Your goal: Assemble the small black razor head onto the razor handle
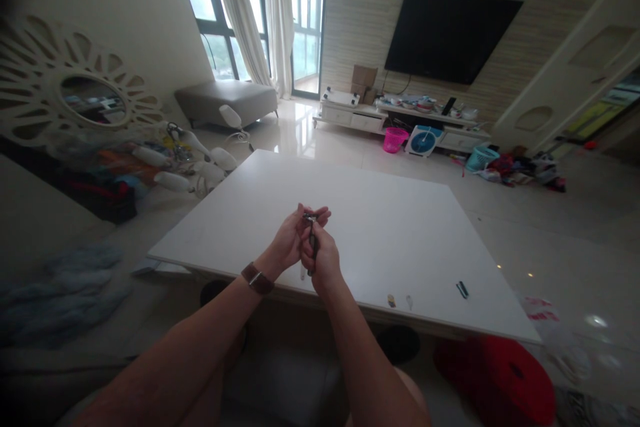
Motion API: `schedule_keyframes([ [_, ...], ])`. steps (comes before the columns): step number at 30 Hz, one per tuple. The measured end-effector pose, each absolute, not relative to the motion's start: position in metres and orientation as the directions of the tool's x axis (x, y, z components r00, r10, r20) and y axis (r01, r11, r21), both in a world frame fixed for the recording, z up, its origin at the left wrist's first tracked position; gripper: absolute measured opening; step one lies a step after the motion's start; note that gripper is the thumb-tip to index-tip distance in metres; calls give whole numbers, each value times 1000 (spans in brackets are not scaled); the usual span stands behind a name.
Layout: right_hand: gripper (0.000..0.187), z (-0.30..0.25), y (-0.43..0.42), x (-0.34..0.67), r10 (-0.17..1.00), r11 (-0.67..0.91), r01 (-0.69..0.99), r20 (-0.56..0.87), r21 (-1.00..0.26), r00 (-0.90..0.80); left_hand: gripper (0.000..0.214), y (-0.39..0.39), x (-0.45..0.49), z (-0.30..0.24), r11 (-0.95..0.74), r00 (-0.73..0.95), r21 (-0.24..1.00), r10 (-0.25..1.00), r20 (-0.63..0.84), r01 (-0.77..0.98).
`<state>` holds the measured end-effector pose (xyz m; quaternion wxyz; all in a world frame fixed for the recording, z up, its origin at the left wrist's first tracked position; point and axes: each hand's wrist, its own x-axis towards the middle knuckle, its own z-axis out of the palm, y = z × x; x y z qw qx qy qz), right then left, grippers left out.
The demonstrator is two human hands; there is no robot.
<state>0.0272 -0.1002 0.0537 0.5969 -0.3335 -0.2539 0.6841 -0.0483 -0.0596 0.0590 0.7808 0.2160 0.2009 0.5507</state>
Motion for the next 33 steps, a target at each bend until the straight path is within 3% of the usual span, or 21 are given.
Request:
schedule_keyframes([
  [4,36,55,-102,25,987,-152,-638,-144,-755,-64,30,-59,-49,59,307,311,557,946,-91,-772],
  [14,47,50,-102,16,985,13,-491,-74,-871,158,29,-58,-48,57,294,301,576,950,-85,-762],
  [27,44,47,-103,23,979,70,-363,-5,-929,202,27,-59,-47,60,261,256,600,962,-96,-756],
  [33,38,56,-105,30,984,31,-384,-39,-923,172,30,-51,-54,59,262,217,517,965,-147,-815],
])
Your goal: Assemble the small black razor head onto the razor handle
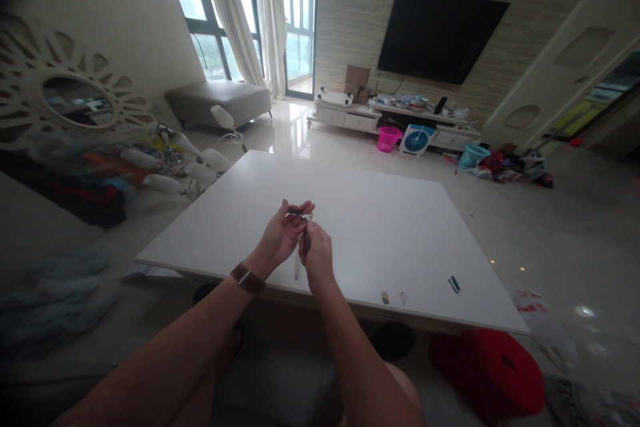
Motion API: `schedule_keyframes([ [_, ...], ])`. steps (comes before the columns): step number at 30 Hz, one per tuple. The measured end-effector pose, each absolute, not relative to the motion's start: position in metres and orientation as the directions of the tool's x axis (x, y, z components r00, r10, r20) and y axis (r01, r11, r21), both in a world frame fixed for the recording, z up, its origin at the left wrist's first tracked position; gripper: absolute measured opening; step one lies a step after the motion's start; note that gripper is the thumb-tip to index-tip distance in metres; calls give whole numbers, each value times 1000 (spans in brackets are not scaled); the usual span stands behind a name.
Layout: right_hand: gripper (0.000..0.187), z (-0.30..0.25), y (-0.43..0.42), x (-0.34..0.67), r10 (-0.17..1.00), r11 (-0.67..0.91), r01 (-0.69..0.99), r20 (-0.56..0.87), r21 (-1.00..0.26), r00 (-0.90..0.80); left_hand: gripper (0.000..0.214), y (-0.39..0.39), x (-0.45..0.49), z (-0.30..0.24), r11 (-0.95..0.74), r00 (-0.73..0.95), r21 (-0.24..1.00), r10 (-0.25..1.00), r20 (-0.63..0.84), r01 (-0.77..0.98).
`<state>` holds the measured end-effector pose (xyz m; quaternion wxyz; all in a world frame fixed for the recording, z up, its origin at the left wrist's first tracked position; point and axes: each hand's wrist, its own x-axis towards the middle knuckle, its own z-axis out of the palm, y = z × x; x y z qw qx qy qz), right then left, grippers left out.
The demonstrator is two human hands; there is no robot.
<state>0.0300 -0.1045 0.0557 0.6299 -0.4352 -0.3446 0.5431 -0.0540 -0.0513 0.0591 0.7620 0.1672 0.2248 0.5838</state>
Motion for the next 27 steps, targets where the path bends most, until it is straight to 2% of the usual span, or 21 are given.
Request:
schedule_keyframes([
  [7,38,55,-98,52,981,-19,-481,-110,-876,162,31,-42,-61,56,236,149,371,957,-250,-898],
  [10,35,44,-88,66,958,-17,-451,-144,-893,249,30,-40,-65,59,229,138,316,948,-286,-921],
  [12,39,31,-80,77,936,-45,-288,-141,-957,324,32,-37,-68,61,207,114,277,941,-318,-938],
  [14,43,15,-72,88,927,-100,20,-86,-995,365,37,-33,-73,62,185,89,264,937,-339,-947],
  [16,43,0,-66,98,931,-140,293,-25,-946,365,41,-30,-78,61,209,95,289,927,-363,-934],
  [17,41,-7,-64,101,933,-153,379,-6,-913,360,42,-28,-80,60,243,111,308,914,-390,-920],
  [21,25,-30,-62,105,938,-215,570,-5,-793,347,38,-22,-90,56,396,178,358,841,-511,-846],
  [25,17,-55,-61,89,941,-286,699,-53,-656,335,18,-21,-98,59,435,199,424,847,-494,-794],
  [27,16,-69,-60,78,941,-305,734,-74,-606,331,19,-22,-99,62,413,180,470,868,-462,-780],
])
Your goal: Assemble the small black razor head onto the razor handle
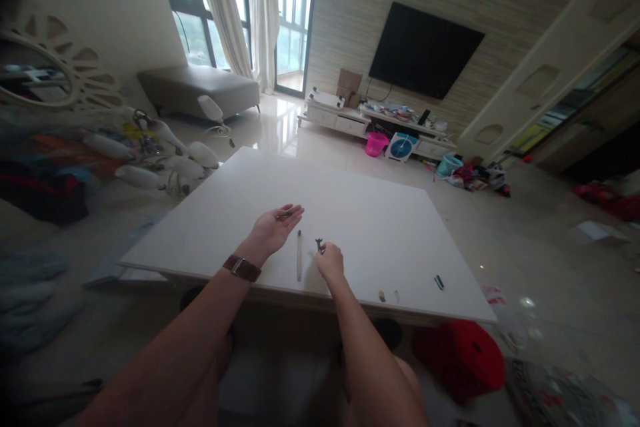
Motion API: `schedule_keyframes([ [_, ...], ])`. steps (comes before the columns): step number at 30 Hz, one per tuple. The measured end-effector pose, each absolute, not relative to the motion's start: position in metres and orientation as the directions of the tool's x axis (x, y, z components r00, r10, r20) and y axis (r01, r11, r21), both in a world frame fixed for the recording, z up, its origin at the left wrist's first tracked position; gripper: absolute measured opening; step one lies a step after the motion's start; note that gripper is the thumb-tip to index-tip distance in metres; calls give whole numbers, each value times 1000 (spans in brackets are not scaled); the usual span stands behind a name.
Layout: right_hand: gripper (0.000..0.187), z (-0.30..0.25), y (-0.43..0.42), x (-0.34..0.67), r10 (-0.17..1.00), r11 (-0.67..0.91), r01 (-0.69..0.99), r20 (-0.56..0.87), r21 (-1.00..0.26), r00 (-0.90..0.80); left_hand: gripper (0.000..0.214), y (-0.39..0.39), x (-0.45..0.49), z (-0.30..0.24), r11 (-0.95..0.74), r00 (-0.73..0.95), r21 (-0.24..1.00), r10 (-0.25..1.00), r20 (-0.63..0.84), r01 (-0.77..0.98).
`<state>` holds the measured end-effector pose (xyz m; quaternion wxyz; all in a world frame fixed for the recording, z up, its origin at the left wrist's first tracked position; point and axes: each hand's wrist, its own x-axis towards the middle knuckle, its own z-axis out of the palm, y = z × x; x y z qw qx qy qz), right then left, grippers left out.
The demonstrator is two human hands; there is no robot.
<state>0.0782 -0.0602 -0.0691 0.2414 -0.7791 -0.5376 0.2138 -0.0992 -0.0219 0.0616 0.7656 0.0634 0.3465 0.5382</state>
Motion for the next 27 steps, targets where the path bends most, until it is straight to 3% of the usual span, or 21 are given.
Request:
schedule_keyframes([
  [7,12,-97,-63,56,952,-285,784,-68,-552,298,20,-30,-99,65,420,231,536,894,-385,-733],
  [13,16,-40,-57,63,938,-136,761,165,-635,306,22,-30,-98,65,504,317,481,851,-420,-717],
  [15,19,-10,-60,67,912,-43,739,275,-672,304,29,-30,-95,64,536,348,480,834,-428,-694],
  [19,13,31,-79,70,847,303,648,510,-699,154,34,-36,-82,59,596,421,515,802,-423,-616],
  [23,11,32,-90,71,880,357,652,474,-669,5,34,-45,-65,54,617,496,574,782,-376,-538],
  [27,12,26,-86,81,920,278,633,390,-722,42,29,-52,-52,50,597,491,620,793,-361,-508],
])
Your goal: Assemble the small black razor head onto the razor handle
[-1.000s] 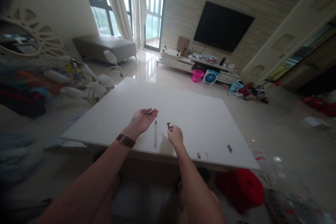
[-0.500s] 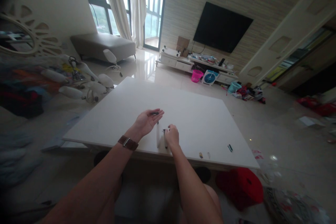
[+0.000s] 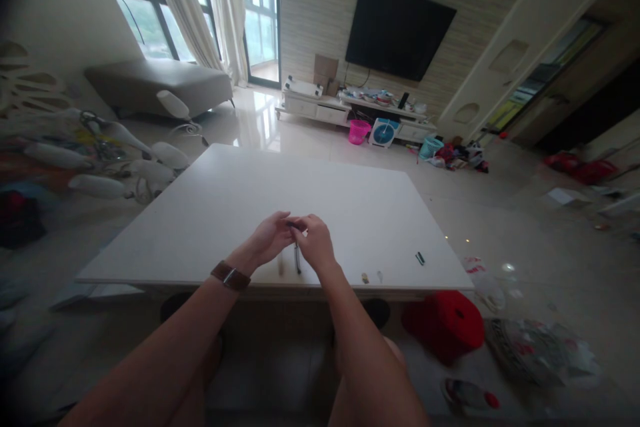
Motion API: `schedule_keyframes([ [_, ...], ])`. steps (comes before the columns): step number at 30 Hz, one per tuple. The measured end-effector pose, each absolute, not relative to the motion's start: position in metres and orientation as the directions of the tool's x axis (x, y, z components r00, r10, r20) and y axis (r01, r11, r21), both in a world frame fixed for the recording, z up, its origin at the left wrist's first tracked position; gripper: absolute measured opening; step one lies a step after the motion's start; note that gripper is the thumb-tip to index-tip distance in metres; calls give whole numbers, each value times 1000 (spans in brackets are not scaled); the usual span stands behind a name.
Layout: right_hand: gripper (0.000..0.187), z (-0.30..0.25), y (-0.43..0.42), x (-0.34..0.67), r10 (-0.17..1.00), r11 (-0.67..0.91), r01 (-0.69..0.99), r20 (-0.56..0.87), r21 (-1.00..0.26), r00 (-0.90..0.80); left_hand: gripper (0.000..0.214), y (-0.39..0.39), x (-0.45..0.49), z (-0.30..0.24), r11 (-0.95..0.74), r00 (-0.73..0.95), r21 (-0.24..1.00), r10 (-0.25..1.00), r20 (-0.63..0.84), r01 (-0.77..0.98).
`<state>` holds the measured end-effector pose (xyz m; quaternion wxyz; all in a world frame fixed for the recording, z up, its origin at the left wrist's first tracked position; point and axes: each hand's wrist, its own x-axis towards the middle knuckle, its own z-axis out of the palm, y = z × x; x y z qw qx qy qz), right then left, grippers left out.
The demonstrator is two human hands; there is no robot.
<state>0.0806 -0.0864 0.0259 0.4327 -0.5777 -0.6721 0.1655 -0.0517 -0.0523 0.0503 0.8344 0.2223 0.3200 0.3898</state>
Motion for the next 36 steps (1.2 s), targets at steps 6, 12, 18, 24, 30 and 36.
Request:
schedule_keyframes([
  [6,13,26,-79,101,944,135,420,245,-898,221,19,-56,-39,48,556,410,735,819,-402,-389],
  [12,17,18,-71,105,931,81,163,133,-983,340,13,-57,-38,42,383,338,871,899,-277,-306],
  [18,18,19,-71,95,934,86,-2,79,-996,348,28,-54,-41,33,305,322,903,924,-205,-302],
  [24,15,20,-71,84,938,97,-48,76,-994,337,34,-53,-49,34,254,276,929,944,-179,-267],
  [30,17,15,-69,83,936,95,22,97,-995,339,28,-55,-52,41,183,244,965,960,-135,-185],
  [36,11,24,-79,82,924,104,293,201,-951,326,17,-56,-51,39,73,192,995,980,-60,-61],
])
